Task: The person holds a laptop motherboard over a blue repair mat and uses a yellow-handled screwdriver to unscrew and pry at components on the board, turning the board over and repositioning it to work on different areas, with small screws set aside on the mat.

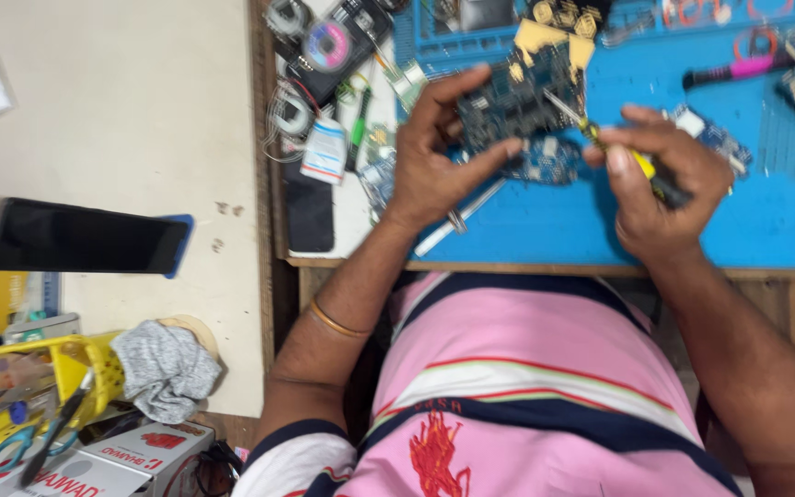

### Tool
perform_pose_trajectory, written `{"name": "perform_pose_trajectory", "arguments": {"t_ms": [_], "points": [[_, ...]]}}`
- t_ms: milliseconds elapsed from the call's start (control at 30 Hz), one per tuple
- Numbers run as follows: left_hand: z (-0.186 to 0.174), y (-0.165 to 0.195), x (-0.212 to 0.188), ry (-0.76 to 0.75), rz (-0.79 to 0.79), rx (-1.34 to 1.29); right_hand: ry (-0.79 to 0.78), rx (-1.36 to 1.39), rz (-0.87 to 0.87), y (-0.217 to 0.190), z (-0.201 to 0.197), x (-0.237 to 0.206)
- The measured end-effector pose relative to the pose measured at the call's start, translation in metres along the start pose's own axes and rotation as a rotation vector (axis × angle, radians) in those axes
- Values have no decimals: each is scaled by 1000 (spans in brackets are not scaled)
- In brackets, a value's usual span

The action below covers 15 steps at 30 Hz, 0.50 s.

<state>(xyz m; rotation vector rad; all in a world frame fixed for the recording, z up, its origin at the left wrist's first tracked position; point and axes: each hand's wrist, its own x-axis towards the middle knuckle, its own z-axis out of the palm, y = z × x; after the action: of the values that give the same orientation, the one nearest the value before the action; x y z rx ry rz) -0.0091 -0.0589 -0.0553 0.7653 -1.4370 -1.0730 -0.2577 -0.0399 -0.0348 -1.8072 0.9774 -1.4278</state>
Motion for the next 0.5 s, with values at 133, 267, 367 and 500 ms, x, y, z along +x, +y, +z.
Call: {"name": "perform_pose_trajectory", "arguments": {"t_ms": [133, 267, 367, 500], "points": [[1, 12, 6, 44, -77, -113, 64, 0, -6, -9, 3, 1], [-2, 20, 7, 46, -161, -310, 181, 260, 92, -7, 7, -2], [-5, 19, 7, -11, -206, -374, 164, 268, 72, 3, 6, -4], [-6, 18, 5, -110, -196, -341, 121, 279, 75, 9, 6, -6]]}}
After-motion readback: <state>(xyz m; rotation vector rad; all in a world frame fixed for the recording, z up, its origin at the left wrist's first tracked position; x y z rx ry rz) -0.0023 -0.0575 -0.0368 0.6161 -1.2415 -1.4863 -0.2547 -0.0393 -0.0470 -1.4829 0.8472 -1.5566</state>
